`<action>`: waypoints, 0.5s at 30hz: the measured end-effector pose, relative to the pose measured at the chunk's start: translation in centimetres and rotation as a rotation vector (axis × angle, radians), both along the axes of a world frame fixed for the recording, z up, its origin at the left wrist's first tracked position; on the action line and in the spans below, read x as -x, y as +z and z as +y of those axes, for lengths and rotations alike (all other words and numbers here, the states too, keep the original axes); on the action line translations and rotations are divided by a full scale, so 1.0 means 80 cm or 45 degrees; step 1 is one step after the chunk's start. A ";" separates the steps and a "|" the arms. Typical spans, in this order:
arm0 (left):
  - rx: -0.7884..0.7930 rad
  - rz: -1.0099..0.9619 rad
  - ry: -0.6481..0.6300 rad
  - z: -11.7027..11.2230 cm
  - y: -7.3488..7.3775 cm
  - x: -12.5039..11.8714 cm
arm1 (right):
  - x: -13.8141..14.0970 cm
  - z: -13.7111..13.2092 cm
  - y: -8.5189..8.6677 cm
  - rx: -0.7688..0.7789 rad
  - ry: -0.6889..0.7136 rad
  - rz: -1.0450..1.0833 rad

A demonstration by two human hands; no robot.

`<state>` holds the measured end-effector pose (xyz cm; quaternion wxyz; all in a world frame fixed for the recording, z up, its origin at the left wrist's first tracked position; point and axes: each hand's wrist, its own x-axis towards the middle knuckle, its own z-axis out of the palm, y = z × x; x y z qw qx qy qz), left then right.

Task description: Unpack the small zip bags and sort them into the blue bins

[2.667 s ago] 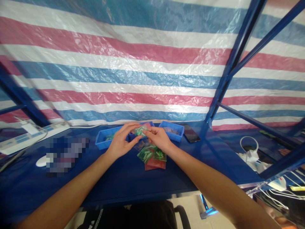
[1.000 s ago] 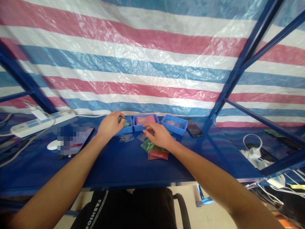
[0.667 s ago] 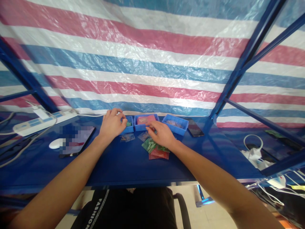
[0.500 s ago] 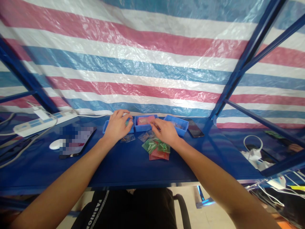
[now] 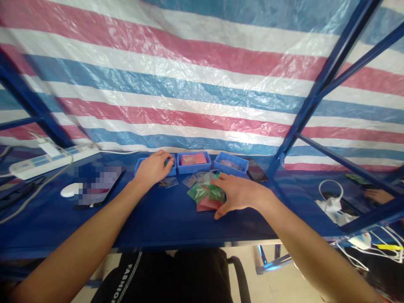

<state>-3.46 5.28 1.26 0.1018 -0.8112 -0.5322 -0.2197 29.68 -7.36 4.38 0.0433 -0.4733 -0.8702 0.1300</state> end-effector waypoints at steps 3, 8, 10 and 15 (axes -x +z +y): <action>0.021 -0.009 0.033 -0.002 0.002 -0.001 | 0.010 -0.011 -0.006 -0.006 0.036 -0.087; 0.023 -0.029 0.063 -0.004 0.002 -0.003 | 0.040 -0.018 -0.005 -0.131 0.097 -0.194; 0.022 -0.040 0.068 -0.004 0.002 -0.003 | 0.055 -0.020 -0.004 -0.204 0.096 -0.255; -0.005 -0.066 0.053 -0.007 0.005 -0.005 | 0.090 -0.011 -0.006 -0.344 0.194 -0.264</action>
